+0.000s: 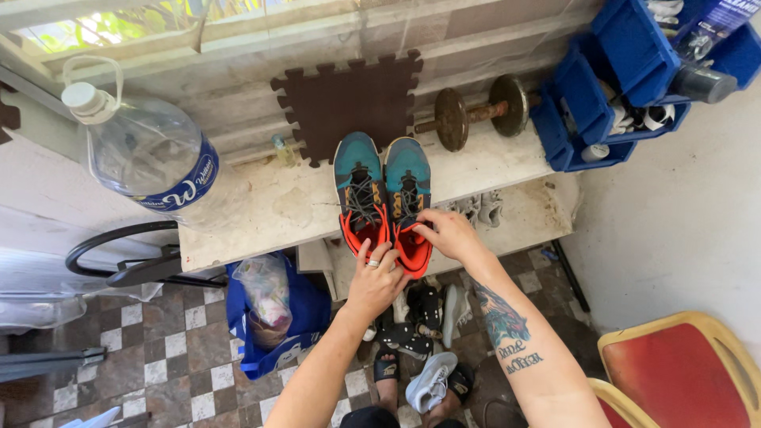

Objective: The person organizes a shoe rack by removing various pairs of shoes, including sandals, sneakers, and slippers, and placing them on the floor. They then use a broom to sweep the empty shelf before returning the shoes to the rack in a more orderly arrangement.

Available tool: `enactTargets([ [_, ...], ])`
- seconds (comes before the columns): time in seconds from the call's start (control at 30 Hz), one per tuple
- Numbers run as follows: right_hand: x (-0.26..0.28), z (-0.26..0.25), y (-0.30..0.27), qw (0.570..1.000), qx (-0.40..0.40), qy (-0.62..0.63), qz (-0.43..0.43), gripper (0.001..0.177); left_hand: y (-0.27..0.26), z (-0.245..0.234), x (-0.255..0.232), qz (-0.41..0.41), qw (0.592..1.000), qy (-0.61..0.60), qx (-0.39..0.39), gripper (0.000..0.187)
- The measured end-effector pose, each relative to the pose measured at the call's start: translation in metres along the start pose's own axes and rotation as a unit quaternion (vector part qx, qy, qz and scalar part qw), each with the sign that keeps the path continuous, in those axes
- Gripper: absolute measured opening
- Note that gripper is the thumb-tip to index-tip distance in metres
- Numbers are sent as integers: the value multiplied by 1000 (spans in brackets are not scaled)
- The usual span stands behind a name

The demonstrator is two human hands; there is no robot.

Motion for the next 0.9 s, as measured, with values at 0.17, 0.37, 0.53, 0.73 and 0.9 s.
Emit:
enactTargets([
  [0.17, -4, 2, -3, 999, -14, 17, 32, 25, 3, -3, -2, -9, 1000, -7, -5, 19],
  [0.37, -16, 11, 1, 996, -45, 16, 81, 31, 1, -7, 1, -36, 994, -91, -50, 33],
  [0.53, -41, 32, 20, 983, -64, 162, 56, 38, -12, 12, 72, -307, 914, -121, -236, 63],
  [0.73, -80, 57, 54, 916, -107, 328, 204, 75, -13, 59, 160, -556, 760, -331, -53, 87],
  [0.9, -88, 71, 60, 899, -3, 323, 296, 86, -3, 68, 181, -624, 661, -405, 101, 94],
])
Point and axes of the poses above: each hand's wrist, its own y-axis towards the middle knuckle, its own z-axis out of the palm, x = y × z, the point moved 4 cm from there along y, towards the middle knuckle, and after that the axes turned 8 degrees about z, right-handed, at the moved point
